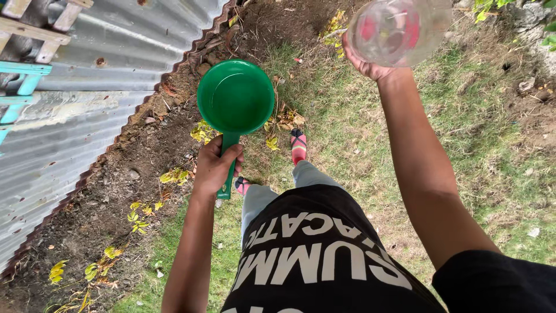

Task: The person walks through a garden area carrying a green scoop and a clear plastic bottle. They pour water from the bottle into the scoop and then water various potted plants and ground plants along a wall and in painted tire planters.

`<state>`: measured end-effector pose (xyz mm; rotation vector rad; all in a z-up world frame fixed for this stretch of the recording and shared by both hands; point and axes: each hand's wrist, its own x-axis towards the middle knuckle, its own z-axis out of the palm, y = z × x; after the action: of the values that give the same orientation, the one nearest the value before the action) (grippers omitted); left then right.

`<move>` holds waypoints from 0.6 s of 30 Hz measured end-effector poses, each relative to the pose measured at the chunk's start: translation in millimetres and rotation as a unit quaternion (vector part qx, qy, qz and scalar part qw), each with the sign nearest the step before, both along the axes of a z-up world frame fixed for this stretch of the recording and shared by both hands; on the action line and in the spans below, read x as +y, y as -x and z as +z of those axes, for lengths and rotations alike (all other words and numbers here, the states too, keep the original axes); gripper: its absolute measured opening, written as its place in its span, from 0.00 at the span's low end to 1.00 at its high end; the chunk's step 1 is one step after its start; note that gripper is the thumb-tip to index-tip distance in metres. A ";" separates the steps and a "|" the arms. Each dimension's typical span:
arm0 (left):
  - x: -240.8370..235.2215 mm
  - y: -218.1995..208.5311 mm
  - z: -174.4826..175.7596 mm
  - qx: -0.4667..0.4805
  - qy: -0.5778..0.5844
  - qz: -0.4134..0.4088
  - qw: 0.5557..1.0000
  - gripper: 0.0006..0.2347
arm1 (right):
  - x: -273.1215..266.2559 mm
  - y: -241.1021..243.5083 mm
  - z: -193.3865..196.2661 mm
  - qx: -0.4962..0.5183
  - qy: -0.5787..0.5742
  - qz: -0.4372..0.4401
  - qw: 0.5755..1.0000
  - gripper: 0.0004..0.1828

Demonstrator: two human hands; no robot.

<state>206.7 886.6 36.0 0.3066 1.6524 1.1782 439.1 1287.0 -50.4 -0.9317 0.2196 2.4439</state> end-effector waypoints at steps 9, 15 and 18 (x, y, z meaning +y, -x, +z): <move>15.7 -7.8 8.4 -0.003 0.004 0.035 0.999 0.05 | 9.9 23.0 0.5 -0.006 -0.018 0.027 0.999 0.39; 12.4 -6.5 4.5 0.008 0.003 0.058 0.998 0.06 | 30.9 25.3 4.3 -0.007 0.010 0.018 1.000 0.37; 9.2 -10.0 3.0 0.004 0.017 0.073 0.997 0.06 | 46.8 16.6 -0.3 -0.001 0.050 0.033 0.998 0.39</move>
<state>216.7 895.8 39.0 0.1721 1.7244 1.2562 422.5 1333.9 -50.7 -0.9979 0.3174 2.5134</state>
